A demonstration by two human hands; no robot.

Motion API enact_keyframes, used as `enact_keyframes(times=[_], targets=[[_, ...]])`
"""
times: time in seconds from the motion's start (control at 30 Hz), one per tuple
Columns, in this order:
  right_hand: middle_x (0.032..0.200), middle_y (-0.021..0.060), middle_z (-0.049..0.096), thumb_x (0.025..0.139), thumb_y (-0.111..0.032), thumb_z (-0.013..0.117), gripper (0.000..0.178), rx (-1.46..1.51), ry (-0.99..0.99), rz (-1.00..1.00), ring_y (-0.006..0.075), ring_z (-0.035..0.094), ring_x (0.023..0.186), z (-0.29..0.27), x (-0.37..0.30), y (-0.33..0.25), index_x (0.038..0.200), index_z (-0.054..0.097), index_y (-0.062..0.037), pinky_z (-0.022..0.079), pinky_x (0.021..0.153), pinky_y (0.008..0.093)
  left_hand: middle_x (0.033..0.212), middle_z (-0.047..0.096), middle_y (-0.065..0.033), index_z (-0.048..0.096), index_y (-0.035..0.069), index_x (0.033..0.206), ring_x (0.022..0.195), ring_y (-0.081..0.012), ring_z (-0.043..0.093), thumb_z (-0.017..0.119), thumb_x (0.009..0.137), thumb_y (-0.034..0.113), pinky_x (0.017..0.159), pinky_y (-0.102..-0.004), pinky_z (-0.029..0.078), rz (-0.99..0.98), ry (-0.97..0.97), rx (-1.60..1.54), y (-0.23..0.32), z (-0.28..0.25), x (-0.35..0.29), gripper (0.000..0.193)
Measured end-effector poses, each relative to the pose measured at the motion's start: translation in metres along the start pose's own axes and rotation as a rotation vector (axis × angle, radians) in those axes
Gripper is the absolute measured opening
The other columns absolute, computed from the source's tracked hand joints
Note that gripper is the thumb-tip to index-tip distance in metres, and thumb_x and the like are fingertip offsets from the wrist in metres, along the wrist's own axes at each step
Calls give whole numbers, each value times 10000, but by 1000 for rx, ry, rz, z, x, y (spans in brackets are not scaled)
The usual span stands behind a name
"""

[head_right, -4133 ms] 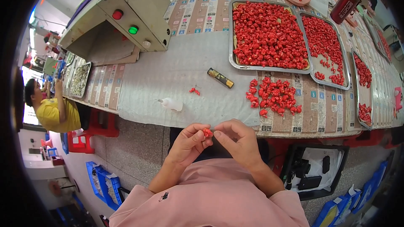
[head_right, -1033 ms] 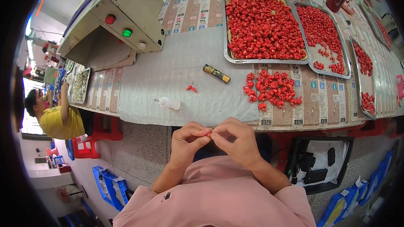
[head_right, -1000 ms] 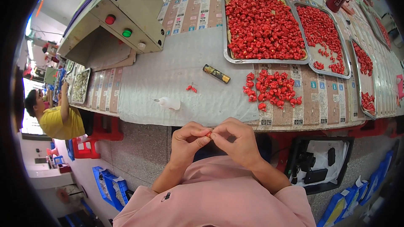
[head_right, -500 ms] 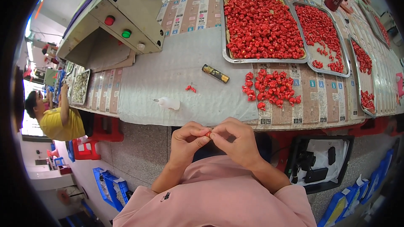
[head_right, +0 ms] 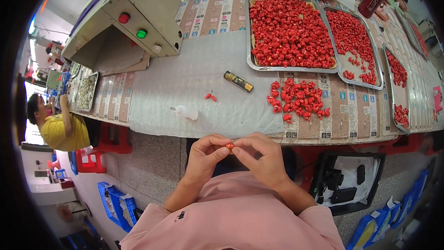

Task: The person assembles small red decorative pieces by applying glue from a bottle and pressing components together by hand on the work table.

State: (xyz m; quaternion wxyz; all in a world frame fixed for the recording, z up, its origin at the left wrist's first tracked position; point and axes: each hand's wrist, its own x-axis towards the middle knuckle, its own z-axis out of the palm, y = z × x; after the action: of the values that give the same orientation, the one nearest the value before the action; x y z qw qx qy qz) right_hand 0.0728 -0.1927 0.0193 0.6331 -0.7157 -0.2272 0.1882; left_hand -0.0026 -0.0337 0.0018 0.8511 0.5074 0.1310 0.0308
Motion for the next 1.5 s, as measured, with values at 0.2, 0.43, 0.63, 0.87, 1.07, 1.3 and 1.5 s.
enact_keyframes(times=[0.2, 0.43, 0.63, 0.87, 1.07, 1.3, 1.5], targets=[[880, 65, 611, 789, -42, 684, 151, -31, -6, -1, 89, 583, 723, -2, -2, -4, 929, 657, 10, 467, 634, 197, 974, 643, -90, 618, -4, 1010, 889, -135, 613, 614, 853, 4, 823, -266, 504, -115, 17, -174, -1, -1, -3, 158], [846, 59, 619, 768, -51, 702, 156, -68, 12, -39, 98, 581, 683, 4, -2, -4, 917, 671, -18, 461, 602, 210, 1019, 633, -124, 599, -2, 1033, 949, -189, 612, 600, 858, 8, 856, -314, 507, -171, 10, -254, -4, -4, -6, 176], [808, 61, 621, 742, -20, 712, 169, -122, 70, -117, 128, 590, 676, 10, -1, -8, 907, 678, -35, 472, 583, 232, 1070, 605, -99, 617, -8, 1053, 998, -158, 574, 593, 853, -23, 894, -291, 471, -79, -9, -237, 0, -1, -4, 202], [779, 80, 607, 684, 3, 743, 185, -297, 171, -331, 184, 581, 669, 17, -2, 2, 847, 667, -39, 473, 567, 260, 1084, 594, -108, 622, -4, 1045, 1012, -167, 565, 588, 840, -57, 900, -294, 463, -18, -48, -268, -3, -4, -4, 215], [778, 75, 611, 674, 4, 749, 197, -223, 194, -295, 189, 576, 667, 20, -2, -5, 845, 662, -40, 463, 576, 272, 1079, 598, -116, 631, 24, 1016, 1006, -188, 575, 587, 826, -73, 908, -311, 463, -42, -44, -329, -2, -3, -5, 218], [789, 65, 613, 704, -14, 748, 171, -175, 141, -268, 144, 574, 663, 16, -2, -6, 849, 659, -30, 475, 586, 251, 1055, 602, -92, 625, 4, 1046, 986, -164, 580, 589, 838, -57, 890, -288, 469, -58, -51, -283, -1, -3, -6, 219], [789, 58, 612, 739, -62, 736, 144, -83, 113, -149, 128, 568, 660, 10, -3, 3, 851, 656, -19, 454, 605, 235, 993, 597, -54, 630, -2, 1044, 944, -128, 584, 605, 846, -29, 862, -254, 468, -41, -52, -209, -1, -1, -6, 202]])
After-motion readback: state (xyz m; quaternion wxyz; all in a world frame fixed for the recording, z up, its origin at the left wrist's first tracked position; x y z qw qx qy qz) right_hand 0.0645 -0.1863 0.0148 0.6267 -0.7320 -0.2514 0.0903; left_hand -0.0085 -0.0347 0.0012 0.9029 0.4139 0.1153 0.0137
